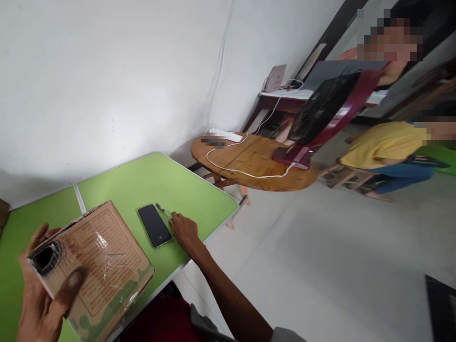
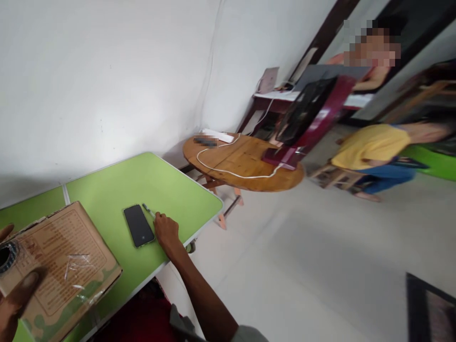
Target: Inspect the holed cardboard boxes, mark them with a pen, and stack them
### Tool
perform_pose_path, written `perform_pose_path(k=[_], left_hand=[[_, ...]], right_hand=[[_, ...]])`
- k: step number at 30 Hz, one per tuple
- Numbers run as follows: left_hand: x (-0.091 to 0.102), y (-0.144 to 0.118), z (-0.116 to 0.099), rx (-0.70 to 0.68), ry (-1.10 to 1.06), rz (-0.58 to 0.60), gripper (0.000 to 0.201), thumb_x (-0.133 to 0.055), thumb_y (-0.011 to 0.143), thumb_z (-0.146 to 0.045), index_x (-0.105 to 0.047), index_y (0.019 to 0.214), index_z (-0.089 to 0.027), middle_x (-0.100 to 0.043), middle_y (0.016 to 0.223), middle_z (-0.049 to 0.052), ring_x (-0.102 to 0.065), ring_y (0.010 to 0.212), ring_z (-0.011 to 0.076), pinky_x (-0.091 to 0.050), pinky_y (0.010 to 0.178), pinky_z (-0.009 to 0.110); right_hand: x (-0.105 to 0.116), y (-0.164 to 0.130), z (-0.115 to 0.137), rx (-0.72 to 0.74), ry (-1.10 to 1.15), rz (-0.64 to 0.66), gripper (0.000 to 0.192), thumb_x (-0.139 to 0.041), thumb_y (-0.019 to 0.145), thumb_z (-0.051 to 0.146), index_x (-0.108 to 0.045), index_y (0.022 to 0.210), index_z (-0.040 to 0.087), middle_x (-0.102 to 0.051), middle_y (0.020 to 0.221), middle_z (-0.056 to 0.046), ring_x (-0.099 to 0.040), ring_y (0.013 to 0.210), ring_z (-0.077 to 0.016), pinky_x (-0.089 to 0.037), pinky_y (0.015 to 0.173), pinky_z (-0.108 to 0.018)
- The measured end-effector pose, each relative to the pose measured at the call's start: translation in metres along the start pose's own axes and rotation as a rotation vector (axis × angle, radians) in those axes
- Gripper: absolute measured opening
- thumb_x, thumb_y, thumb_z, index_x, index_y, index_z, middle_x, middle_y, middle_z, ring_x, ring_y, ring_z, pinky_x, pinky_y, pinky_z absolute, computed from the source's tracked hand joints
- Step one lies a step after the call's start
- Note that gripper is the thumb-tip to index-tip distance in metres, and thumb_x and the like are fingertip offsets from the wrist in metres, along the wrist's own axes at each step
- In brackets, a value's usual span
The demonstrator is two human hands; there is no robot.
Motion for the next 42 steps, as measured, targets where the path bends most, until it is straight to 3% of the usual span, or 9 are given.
perform_pose_path(k=[4, 7, 12, 16, 20, 28, 35, 39, 42], left_hand=[[0.001, 0.001, 0.003, -0.067, 0.035, -0.011, 0.103, -0.074, 0.094, -0.075, -0.037, 0.179, -0.032, -0.054, 0.169, 0.010, -0.044, 0.165, 0.0441, -0.038, 0.139, 0.064], [0.000, 0.002, 0.004, -0.069, 0.036, -0.005, 0.105, -0.075, 0.092, -0.075, -0.035, 0.179, -0.031, -0.055, 0.169, 0.010, -0.045, 0.164, 0.0458, -0.040, 0.138, 0.068], [-0.002, 0.002, 0.001, -0.028, -0.005, -0.001, 0.102, -0.076, 0.092, -0.073, -0.035, 0.178, -0.035, -0.057, 0.167, 0.008, -0.053, 0.157, 0.0460, -0.044, 0.134, 0.071], [0.000, 0.003, 0.001, -0.018, 0.013, -0.007, 0.104, -0.076, 0.090, -0.075, -0.037, 0.178, -0.036, -0.055, 0.168, 0.008, -0.051, 0.158, 0.0483, -0.046, 0.132, 0.073], [0.000, 0.005, 0.006, -0.038, -0.011, -0.006, 0.102, -0.078, 0.091, -0.074, -0.039, 0.177, -0.036, -0.056, 0.165, 0.010, -0.053, 0.156, 0.0467, -0.027, 0.141, 0.076], [-0.002, 0.006, 0.008, -0.116, -0.026, -0.015, 0.103, -0.074, 0.096, -0.071, -0.034, 0.180, -0.028, -0.054, 0.169, 0.016, -0.044, 0.164, 0.0475, -0.028, 0.139, 0.076], [-0.001, 0.002, 0.004, -0.039, -0.074, 0.010, 0.112, -0.079, 0.087, -0.082, -0.038, 0.177, -0.031, -0.053, 0.172, 0.017, -0.045, 0.164, 0.0500, -0.030, 0.138, 0.077], [0.000, 0.004, 0.014, -0.055, -0.098, 0.007, 0.098, -0.078, 0.093, -0.073, -0.041, 0.174, -0.034, -0.051, 0.175, 0.015, -0.044, 0.166, 0.0475, -0.030, 0.139, 0.074], [0.002, 0.004, 0.031, -0.128, -0.073, 0.058, 0.092, -0.076, 0.097, -0.068, -0.040, 0.175, -0.036, -0.048, 0.175, 0.015, -0.047, 0.164, 0.0461, -0.036, 0.136, 0.075]], right_hand=[[0.003, -0.004, 0.003, 0.025, 0.003, -0.029, 0.024, -0.054, 0.117, 0.016, -0.074, 0.130, 0.018, -0.076, 0.139, -0.021, -0.073, 0.133, -0.0320, -0.058, 0.094, -0.037], [0.004, -0.013, 0.007, 0.037, 0.024, -0.054, 0.028, -0.051, 0.119, 0.020, -0.072, 0.138, 0.017, -0.071, 0.148, -0.022, -0.067, 0.140, -0.0332, -0.057, 0.104, -0.041], [-0.007, -0.031, 0.029, 0.030, 0.099, -0.014, 0.060, -0.084, 0.102, 0.056, -0.071, 0.139, 0.010, -0.070, 0.147, -0.029, -0.064, 0.143, -0.0437, -0.057, 0.113, -0.051], [-0.015, -0.030, 0.047, -0.001, 0.198, 0.003, 0.064, -0.094, 0.090, 0.041, -0.068, 0.138, 0.009, -0.067, 0.150, -0.031, -0.062, 0.147, -0.0448, -0.054, 0.117, -0.054], [-0.017, -0.023, 0.047, -0.046, 0.371, 0.014, 0.074, -0.101, 0.075, 0.033, -0.064, 0.135, 0.010, -0.069, 0.145, -0.030, -0.069, 0.137, -0.0449, -0.057, 0.106, -0.048], [-0.026, -0.047, 0.019, 0.061, 0.908, 0.152, 0.023, -0.080, 0.082, 0.025, -0.064, 0.099, 0.022, -0.077, 0.099, -0.004, -0.076, 0.099, -0.0273, -0.060, 0.089, -0.037], [0.034, -0.100, 0.000, 0.224, 1.877, 0.425, 0.070, -0.101, 0.083, 0.048, -0.066, 0.139, 0.023, -0.081, 0.128, -0.012, -0.087, 0.105, -0.0297, -0.072, 0.089, -0.046], [0.078, -0.132, 0.013, 0.395, 1.941, 0.551, 0.059, -0.101, 0.089, 0.046, -0.068, 0.133, 0.026, -0.083, 0.130, -0.013, -0.088, 0.099, -0.0265, -0.073, 0.082, -0.040], [0.085, -0.156, 0.039, 0.541, 1.944, 0.764, 0.068, -0.102, 0.087, 0.051, -0.064, 0.139, 0.029, -0.085, 0.122, -0.011, -0.089, 0.100, -0.0308, -0.074, 0.083, -0.046]])
Point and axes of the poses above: each hand's wrist, its own y-axis towards the middle knuckle, its own x-axis out of the back of the hand, z = x × y, the point moved 1 cm from there along y, towards the middle knuckle
